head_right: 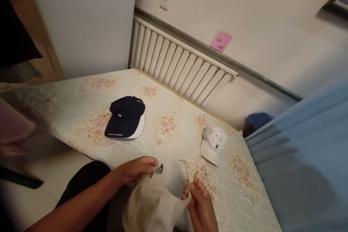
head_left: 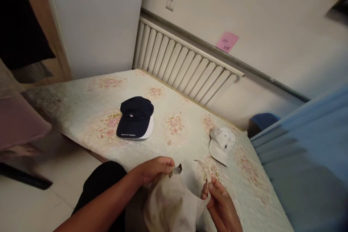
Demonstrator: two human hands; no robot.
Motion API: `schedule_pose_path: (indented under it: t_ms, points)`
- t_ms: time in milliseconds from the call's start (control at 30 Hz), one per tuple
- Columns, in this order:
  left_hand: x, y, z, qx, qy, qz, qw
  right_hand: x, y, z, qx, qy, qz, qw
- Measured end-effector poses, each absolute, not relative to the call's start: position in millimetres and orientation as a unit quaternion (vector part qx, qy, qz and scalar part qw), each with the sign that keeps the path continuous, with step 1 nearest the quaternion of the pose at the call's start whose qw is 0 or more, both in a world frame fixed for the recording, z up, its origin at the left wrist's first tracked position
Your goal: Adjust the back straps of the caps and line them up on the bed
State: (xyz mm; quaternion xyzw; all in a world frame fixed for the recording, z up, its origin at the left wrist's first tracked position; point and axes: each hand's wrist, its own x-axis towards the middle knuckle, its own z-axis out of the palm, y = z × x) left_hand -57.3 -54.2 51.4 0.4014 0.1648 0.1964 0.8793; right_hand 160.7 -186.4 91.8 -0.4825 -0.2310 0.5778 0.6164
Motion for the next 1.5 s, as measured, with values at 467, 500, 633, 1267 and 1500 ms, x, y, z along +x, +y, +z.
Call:
schedule_pose_path:
  t_ms: [467,500,633,1267,1500]
  points:
    - [-54.8,-96.1,193.5,0.534,0.195,0.168,0.806,159.3,-220.4,175.4,-0.390,-0.278,0.574,0.664]
    - [-51.5,-96.3,202.1,0.549,0.190,0.168,0.797,161.8,-220.2,182.6,-0.387,-0.285,0.568,0.668]
    - [-30.8,-88.0,234.2,0.617,0.171,0.193,0.744,178.7,-211.3,209.1,-0.388,-0.301,0.517,0.701]
    - [25.1,-71.4,130.4,0.776,0.244,0.209,0.544,206.6,-183.4,108.4,-0.529,-0.407,0.435,0.604]
    - [24.4,-86.3,122.1,0.779,0.258,0.200,0.534,178.2,-183.2,109.7,-0.561,-0.437,0.457,0.535]
